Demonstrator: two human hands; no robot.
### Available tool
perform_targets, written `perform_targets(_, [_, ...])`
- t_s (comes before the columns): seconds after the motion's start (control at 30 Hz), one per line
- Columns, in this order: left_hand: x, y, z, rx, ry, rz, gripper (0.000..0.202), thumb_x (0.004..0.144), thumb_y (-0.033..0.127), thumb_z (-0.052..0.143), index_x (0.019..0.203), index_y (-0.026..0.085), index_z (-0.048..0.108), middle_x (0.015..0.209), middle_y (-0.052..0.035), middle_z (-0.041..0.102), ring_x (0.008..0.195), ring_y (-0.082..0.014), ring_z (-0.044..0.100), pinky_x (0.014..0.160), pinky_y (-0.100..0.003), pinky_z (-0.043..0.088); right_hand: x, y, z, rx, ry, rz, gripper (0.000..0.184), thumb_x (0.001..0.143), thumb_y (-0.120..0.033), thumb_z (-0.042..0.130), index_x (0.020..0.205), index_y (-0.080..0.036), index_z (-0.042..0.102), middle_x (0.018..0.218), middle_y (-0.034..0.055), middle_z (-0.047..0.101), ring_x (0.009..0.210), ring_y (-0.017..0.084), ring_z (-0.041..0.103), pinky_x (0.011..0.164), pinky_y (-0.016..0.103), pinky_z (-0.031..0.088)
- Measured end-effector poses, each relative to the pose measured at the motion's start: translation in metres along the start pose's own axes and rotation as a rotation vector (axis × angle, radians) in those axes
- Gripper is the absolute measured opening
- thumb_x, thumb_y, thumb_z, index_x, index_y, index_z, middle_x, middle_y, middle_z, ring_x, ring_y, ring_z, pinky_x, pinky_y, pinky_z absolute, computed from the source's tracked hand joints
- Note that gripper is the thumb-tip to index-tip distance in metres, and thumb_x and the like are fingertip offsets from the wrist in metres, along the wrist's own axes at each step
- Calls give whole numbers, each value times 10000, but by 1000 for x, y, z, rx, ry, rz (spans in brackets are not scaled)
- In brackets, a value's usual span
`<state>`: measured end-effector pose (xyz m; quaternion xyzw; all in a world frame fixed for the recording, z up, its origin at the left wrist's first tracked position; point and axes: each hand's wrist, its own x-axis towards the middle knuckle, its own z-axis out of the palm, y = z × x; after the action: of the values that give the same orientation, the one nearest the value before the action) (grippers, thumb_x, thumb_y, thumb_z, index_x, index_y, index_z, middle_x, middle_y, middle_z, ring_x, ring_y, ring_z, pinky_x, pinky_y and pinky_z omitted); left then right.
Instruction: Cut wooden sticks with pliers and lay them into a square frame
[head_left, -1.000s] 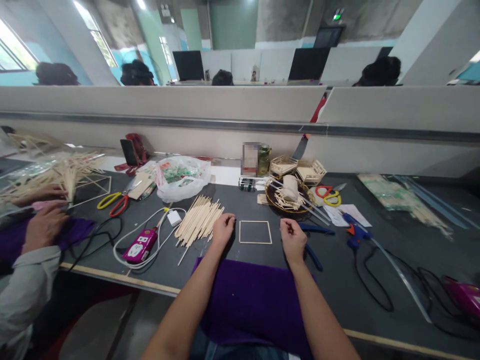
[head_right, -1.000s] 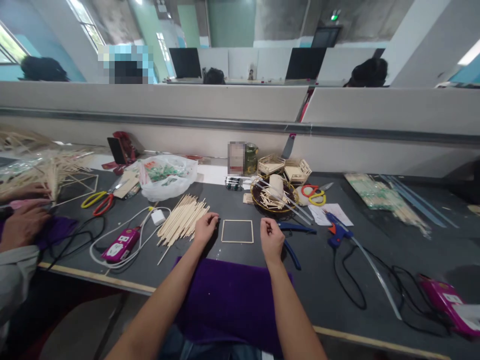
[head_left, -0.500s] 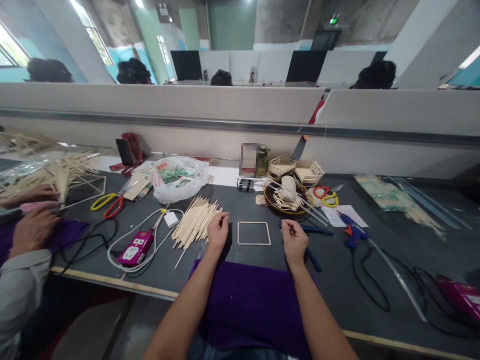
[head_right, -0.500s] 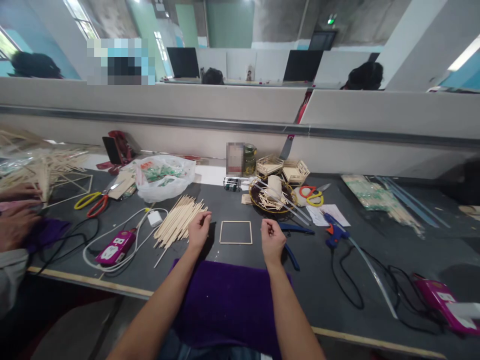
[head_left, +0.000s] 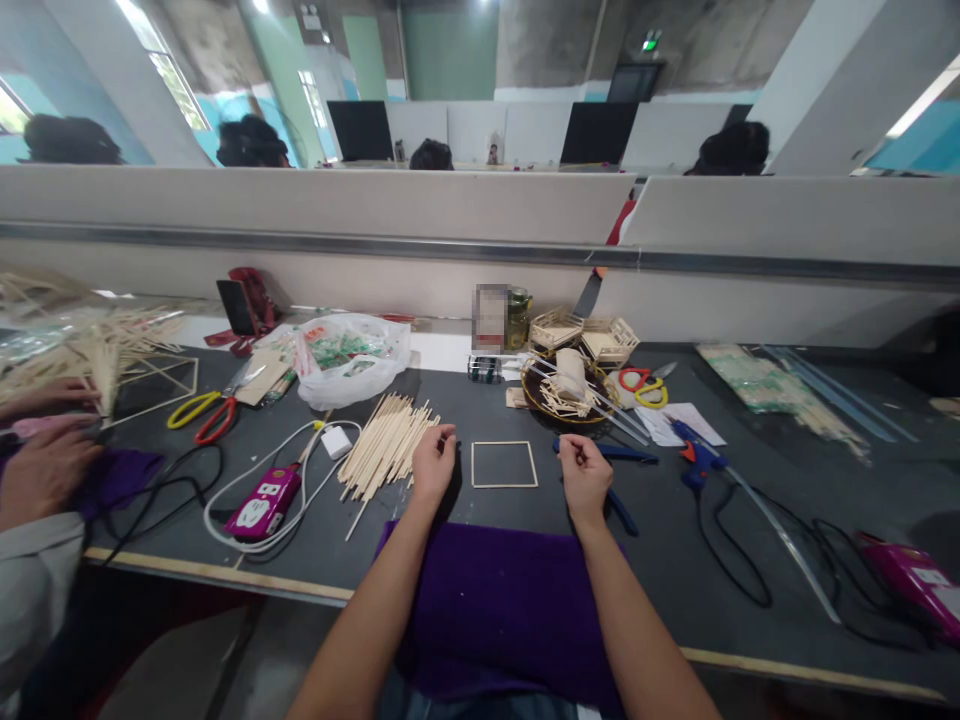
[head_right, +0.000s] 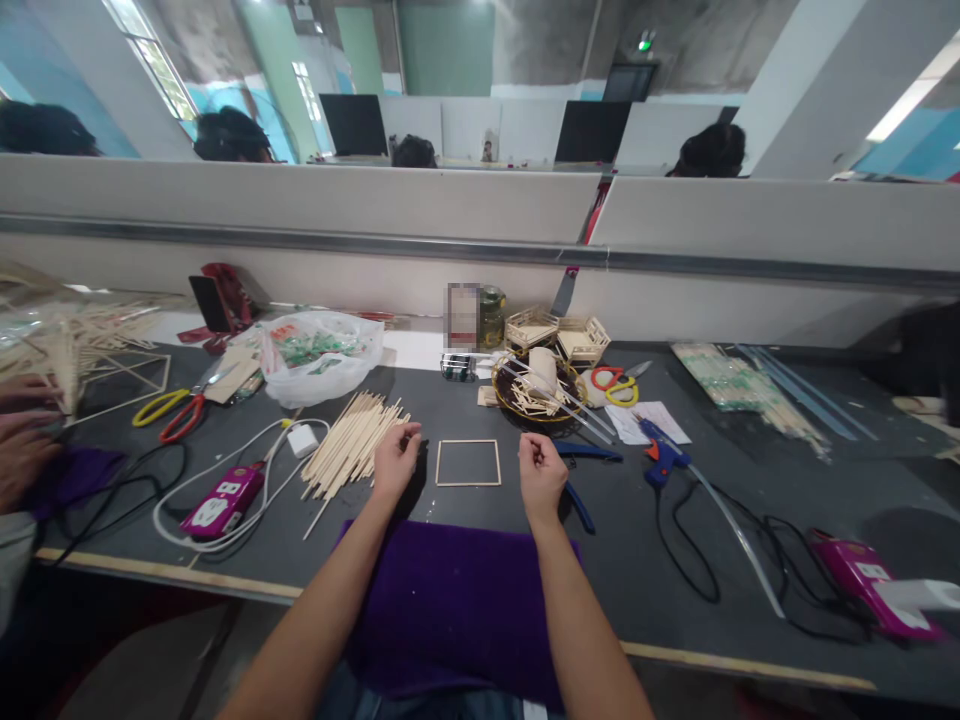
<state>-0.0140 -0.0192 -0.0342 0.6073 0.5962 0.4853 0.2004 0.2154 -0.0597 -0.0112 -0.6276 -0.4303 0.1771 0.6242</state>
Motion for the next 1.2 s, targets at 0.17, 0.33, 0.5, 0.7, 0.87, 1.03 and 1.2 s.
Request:
perform_targets(0.17, [-1,2,1,-34,-19,-4,187,808,243,519,926,191,655,903,-57,697,793,-181,630,748,-324,506,0,-2,-1,8,7,10,322,759,-472,580,769,-161,666,587,8,615,535,151,579,522,250,447])
perform_targets(0.33, [-1,6,0,-80,-13,-29,182,805,250,535,928,193,657,882,-44,697,769,-167,629,744,-313,509,-1,-4,-2,7,6,17,304,773,-449,579,786,-159,666,605,10,617,547,145,572,529,245,446])
perform_targets(0.5, [-1,9,-2,-105,-11,-43,184,808,277,545,924,195,661,872,-38,692,775,-166,629,736,-306,508,-2,-5,-2,12,-6,26,295,780,-444,584,802,-164,673,612,12,624,535,138,555,509,239,431])
perform_targets(0.7, [-2,14,-4,-98,-42,-38,185,804,298,557,912,194,665,849,-40,683,741,-165,617,709,-301,500,-4,-7,-3,26,-8,35,281,785,-430,594,819,-165,679,637,15,632,538,131,546,507,238,427])
perform_targets(0.87, [-4,19,-6,-111,-50,-42,198,819,316,556,926,192,665,872,-46,681,756,-168,615,712,-298,499,-5,-9,-3,41,-11,43,268,785,-419,607,824,-164,682,668,20,642,559,131,555,526,238,441])
perform_targets(1.03, [-5,21,-7,-101,-67,-30,198,833,322,548,932,194,663,883,-46,667,790,-172,611,719,-297,496,-6,-11,-4,44,-22,48,258,791,-403,613,831,-159,684,667,21,639,549,127,547,514,232,435])
perform_targets(1.2, [-6,22,-6,-108,-71,-45,208,831,333,543,932,196,662,887,-49,670,791,-173,615,681,-284,497,-6,-12,-5,20,-17,49,261,795,-406,608,830,-159,684,633,9,621,525,119,533,487,222,416])
